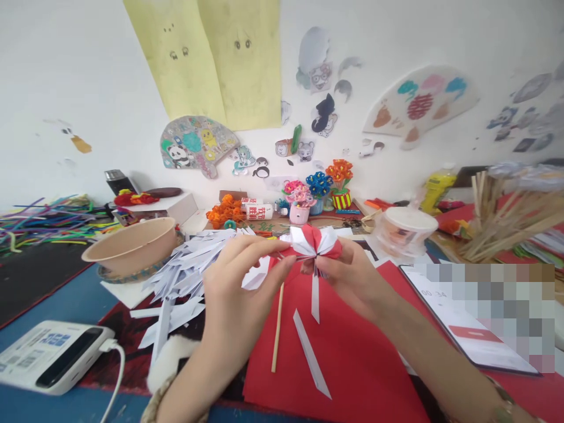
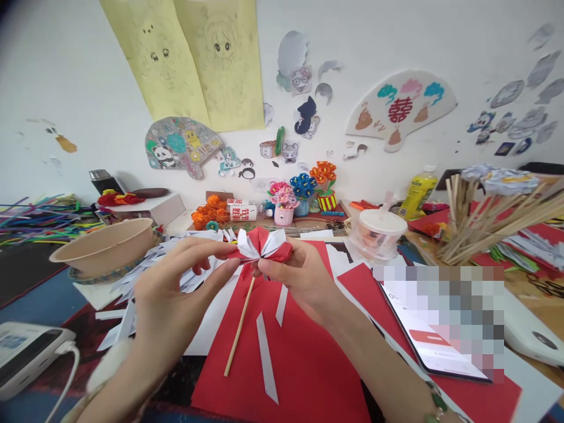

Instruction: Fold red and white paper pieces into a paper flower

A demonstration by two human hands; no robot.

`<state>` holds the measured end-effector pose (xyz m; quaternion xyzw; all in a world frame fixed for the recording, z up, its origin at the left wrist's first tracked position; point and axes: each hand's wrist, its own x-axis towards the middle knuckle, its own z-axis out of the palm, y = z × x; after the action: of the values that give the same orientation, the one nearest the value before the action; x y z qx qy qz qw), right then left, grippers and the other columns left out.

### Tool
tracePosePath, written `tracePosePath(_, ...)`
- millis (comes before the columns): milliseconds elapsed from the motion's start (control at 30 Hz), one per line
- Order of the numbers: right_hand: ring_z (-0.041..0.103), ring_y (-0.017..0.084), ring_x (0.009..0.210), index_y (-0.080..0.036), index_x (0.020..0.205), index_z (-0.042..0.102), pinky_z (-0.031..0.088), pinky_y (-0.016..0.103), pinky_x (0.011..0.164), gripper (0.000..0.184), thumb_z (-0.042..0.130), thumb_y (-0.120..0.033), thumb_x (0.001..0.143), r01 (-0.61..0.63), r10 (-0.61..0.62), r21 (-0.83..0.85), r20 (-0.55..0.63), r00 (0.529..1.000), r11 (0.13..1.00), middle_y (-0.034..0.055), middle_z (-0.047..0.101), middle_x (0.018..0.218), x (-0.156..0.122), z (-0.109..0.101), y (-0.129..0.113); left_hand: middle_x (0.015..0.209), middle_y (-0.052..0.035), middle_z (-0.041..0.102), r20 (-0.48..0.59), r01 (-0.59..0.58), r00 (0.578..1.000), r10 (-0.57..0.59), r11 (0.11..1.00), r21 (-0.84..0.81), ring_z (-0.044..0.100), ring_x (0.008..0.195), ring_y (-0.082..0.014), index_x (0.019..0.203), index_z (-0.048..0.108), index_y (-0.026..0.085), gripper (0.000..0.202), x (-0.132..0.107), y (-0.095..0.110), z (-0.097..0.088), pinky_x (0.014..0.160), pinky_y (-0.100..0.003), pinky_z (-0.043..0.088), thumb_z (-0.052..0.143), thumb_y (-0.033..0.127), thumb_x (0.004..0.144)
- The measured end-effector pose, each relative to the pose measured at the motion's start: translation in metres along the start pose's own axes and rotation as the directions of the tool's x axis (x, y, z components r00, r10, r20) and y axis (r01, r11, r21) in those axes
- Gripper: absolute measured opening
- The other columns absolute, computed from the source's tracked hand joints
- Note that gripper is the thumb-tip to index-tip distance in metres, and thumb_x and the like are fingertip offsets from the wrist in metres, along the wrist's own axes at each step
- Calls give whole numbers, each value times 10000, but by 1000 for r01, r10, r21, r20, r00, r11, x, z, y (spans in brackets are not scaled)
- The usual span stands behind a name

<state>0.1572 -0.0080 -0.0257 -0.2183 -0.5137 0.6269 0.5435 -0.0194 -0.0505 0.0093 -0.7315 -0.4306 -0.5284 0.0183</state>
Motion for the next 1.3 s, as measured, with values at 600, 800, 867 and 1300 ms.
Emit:
tracePosePath(600, 687, 231, 1065, -291, 976, 760, 510, 392, 989, 227, 847, -304, 766, 167, -168, -19, -129, 977, 986, 27, 773, 1087, -3, 10, 8, 553, 81, 327, 406, 636, 759, -509, 447, -629, 213, 494, -52, 902, 759, 202, 170, 6, 11, 14, 490, -227, 203, 792, 316, 781)
tracePosePath(800, 699, 237, 1014, -264, 977, 757, 531, 390, 954, 227, 844, -299, 770, 157, -154, 27, -92, 984, 987, 41, 775, 1045, -3, 12, 13, 572, 71, 396, 293, 580, 782, -550, 472, -664, 384, 558, -56, 789, 692, 169, 171, -1, 19, 25, 581, -180, 375, 793, 307, 788)
tracePosePath(867, 704, 231, 993, -258, 975, 760, 538, 375, 938, 233, 849, -299, 764, 175, -172, 28, -96, 980, 984, 40, 777, 1026, -4, 12, 15, 657, 40, 528, 283, 561, 798, -532, 481, -674, 503, 647, -78, 805, 680, 163, 163, -2, 20, 27, 677, -197, 445, 769, 298, 809)
tracePosePath(1300, 718, 227, 997, -266, 972, 785, 535, 398, 1003, 219, 850, -299, 765, 202, -197, 83, -70, 978, 976, 41, 790, 1028, -4, 14, 18, 892, -65, 626, 151, 455, 881, -448, 717, -528, 582, 871, -217, 878, 631, 168, 135, -5, 25, 35, 802, -347, 437, 590, 291, 912)
